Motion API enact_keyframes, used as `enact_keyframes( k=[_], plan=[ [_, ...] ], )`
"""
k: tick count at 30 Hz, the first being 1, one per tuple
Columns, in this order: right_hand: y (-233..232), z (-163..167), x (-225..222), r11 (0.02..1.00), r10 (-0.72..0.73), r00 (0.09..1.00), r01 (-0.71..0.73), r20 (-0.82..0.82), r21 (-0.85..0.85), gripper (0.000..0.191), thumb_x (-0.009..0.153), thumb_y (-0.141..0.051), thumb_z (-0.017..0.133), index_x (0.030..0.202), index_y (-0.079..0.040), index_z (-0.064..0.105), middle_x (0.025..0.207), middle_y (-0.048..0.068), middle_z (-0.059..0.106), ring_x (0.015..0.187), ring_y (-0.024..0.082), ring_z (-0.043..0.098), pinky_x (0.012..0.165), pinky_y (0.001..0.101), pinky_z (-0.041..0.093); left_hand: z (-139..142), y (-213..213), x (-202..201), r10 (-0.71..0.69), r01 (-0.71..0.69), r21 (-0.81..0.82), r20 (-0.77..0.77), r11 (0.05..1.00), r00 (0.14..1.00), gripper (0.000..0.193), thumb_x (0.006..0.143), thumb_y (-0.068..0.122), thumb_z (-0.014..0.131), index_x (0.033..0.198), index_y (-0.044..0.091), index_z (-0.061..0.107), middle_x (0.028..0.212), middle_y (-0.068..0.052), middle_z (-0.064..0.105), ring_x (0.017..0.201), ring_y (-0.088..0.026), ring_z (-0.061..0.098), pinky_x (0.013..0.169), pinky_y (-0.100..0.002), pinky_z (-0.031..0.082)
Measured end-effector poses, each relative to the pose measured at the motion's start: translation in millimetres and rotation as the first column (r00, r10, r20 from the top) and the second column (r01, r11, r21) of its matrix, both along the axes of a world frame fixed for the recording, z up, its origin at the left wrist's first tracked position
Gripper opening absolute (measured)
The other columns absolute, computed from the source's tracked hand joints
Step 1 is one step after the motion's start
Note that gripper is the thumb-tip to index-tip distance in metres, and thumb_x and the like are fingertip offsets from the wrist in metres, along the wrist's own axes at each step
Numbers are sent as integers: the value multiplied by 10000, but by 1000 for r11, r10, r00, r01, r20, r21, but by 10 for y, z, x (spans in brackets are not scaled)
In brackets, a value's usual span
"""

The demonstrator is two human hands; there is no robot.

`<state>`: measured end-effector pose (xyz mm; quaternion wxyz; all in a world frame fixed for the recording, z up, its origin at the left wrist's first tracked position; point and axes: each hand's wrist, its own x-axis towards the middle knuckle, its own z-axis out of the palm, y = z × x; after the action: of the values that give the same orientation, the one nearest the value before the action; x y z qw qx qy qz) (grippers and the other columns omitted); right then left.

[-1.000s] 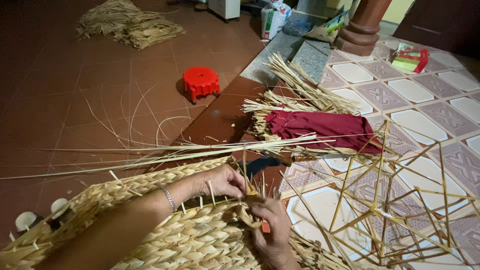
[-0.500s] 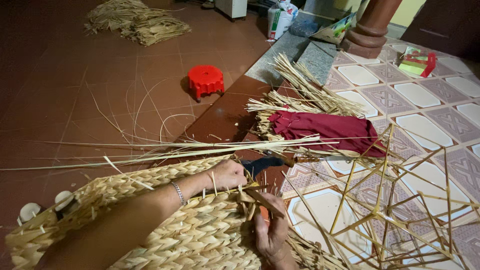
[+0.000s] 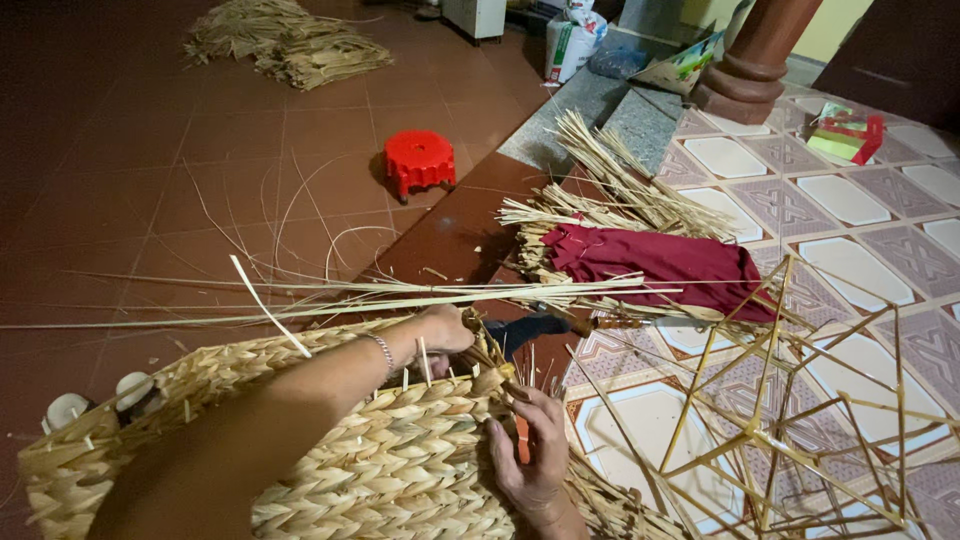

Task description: The person weaves a rectangular basket using dried palm leaves, interlacing strips through a pre-formed frame. They repeatedly adjust the weave, trim excess material, and reposition the basket to continue the pattern.

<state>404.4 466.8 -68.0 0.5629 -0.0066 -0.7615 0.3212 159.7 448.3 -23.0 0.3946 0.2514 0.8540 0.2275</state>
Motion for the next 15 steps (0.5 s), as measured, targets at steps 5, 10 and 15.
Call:
enact_keyframes(
  k=[5, 10, 15],
  plan=[
    [2, 13, 20, 1000, -21, 1000, 21, -13, 7, 509, 805, 45, 790, 1238, -7, 529, 1195, 219, 621, 1063, 316, 658, 885, 378, 562, 92, 83, 172, -29, 20, -97, -99, 995, 995, 308, 917, 83, 553, 1043, -186, 637, 744, -234, 701, 457, -241, 688, 421, -360, 588],
    [12, 40, 57, 998, -36, 999, 36, -12, 57, 502, 808, 49, 775, 1248, -11, 540, 1203, 207, 626, 1045, 306, 662, 871, 361, 552, 60, 76, 146, 19, -31, -91, -131, 995, 991, 218, 951, 5, 533, 1110, -126, 605, 922, -265, 747, 554, -265, 695, 511, -357, 615],
    [-27, 27, 60, 997, -65, 997, 63, 38, 48, 481, 823, 40, 686, 1294, -21, 614, 1149, 181, 586, 1016, 297, 615, 870, 365, 523, -2, -12, -69, -532, 561, 105, -218, 821, 818, 410, 836, -58, 527, 1092, 100, 805, 1028, -52, 775, 902, -163, 699, 813, -331, 570]
  ],
)
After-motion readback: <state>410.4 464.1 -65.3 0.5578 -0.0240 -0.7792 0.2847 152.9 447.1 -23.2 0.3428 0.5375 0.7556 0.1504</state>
